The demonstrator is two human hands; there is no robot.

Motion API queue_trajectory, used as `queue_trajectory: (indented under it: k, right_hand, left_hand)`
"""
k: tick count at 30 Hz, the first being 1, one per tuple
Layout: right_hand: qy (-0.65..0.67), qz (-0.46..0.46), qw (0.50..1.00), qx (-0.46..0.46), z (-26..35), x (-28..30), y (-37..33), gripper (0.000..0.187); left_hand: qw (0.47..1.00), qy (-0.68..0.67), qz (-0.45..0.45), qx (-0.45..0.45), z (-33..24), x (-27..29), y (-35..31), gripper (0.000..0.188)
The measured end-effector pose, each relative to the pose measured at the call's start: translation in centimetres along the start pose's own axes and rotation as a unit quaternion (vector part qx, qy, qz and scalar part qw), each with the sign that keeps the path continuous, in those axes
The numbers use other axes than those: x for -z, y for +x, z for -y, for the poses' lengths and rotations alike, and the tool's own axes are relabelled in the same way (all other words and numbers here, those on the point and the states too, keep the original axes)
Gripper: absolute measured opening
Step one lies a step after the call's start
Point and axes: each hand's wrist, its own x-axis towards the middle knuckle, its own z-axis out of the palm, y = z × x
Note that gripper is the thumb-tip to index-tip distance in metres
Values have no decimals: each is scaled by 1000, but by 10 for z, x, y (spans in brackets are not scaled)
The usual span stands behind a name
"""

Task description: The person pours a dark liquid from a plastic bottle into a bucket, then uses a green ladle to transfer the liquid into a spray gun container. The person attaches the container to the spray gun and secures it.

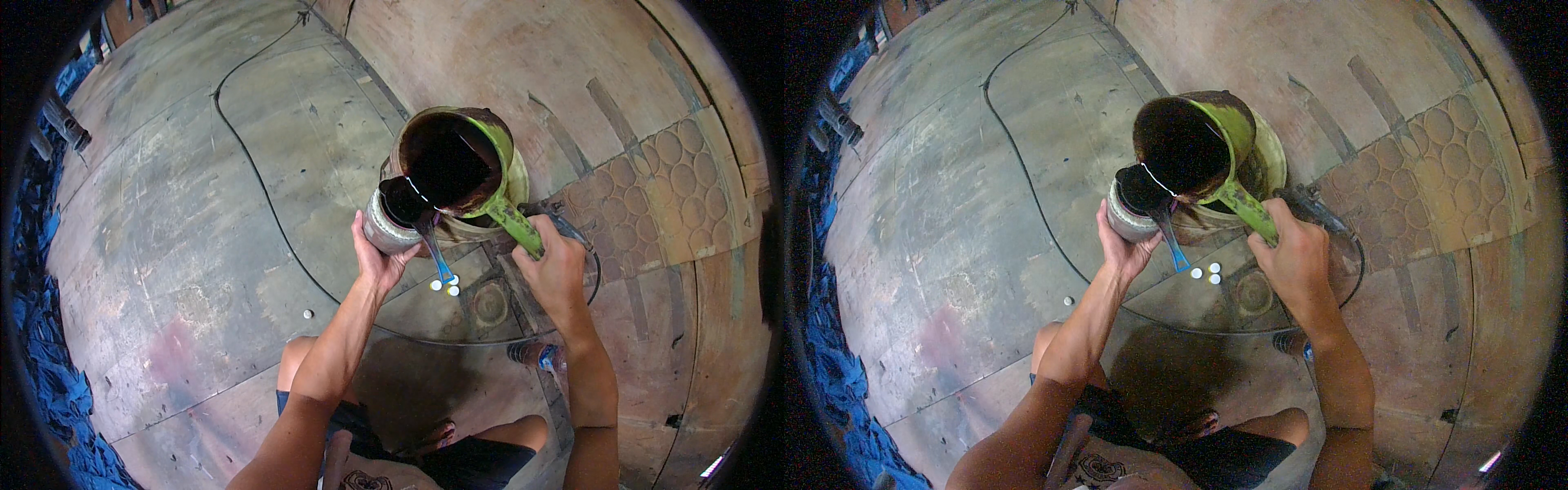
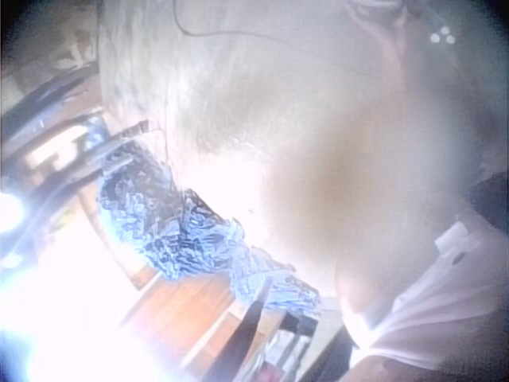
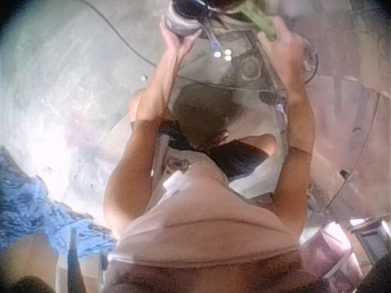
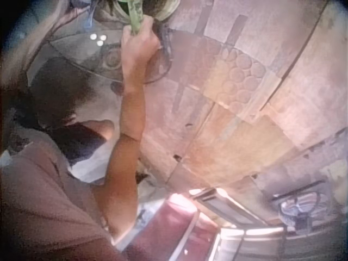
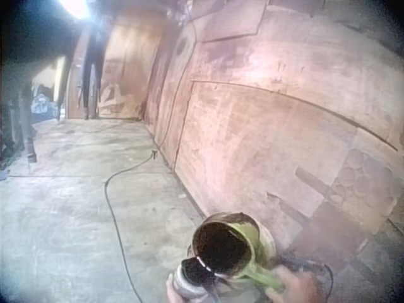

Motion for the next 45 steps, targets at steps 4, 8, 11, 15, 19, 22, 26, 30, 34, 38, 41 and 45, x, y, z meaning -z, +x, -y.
queue_trajectory:
  k: [4, 8, 11, 15, 19, 22, 26, 30, 34, 38, 41, 45]
  right_hand:
    - [14, 9, 1000, -7, 0, -2, 0, 33]
    - [18, 11, 1000, -15, 1, -4, -1, 33]
    - [32, 13, 999, -29, 3, -5, 0, 32]
    - [72, 16, 996, -53, -2, -6, 0, 29]
    - [185, 36, 976, -110, -23, -16, 3, 27]
    - [264, 38, 953, -147, -43, -32, 8, 28]
    - [223, 50, 962, -150, -64, -49, 22, 32]
    - [51, 65, 995, -53, -66, -69, 42, 32]
    - [-98, 174, 978, -56, -63, -94, 64, 22]
    - [-226, 197, 953, 32, -60, -120, 80, 11]
    - [-280, 167, 940, 103, -59, -128, 78, 12]
    - [-338, 190, 905, 175, -58, -125, 74, 14]
  left_hand:
    - [1000, -7, 5, 3, 0, 0, 0, 77]
    - [1000, -11, 12, 6, 0, -1, 0, 77]
    - [1000, -11, 10, 7, 0, -1, 0, 77]
    - [1000, -12, 7, 7, 0, 2, 1, 77]
    - [1000, -10, 20, 13, -2, 7, 4, 73]
    - [999, -11, 27, 24, -4, 10, 6, 74]
    - [1000, -3, -3, 21, -5, 10, 5, 73]
    - [1000, -6, -6, 20, -7, 4, 1, 73]
    - [999, 19, -28, 14, -9, -2, -12, 71]
    - [999, 24, 1, 29, -5, -5, -25, 70]
    - [999, 20, -4, 47, 3, -4, -35, 70]
    - [998, 30, -14, 61, 16, -3, -43, 70]
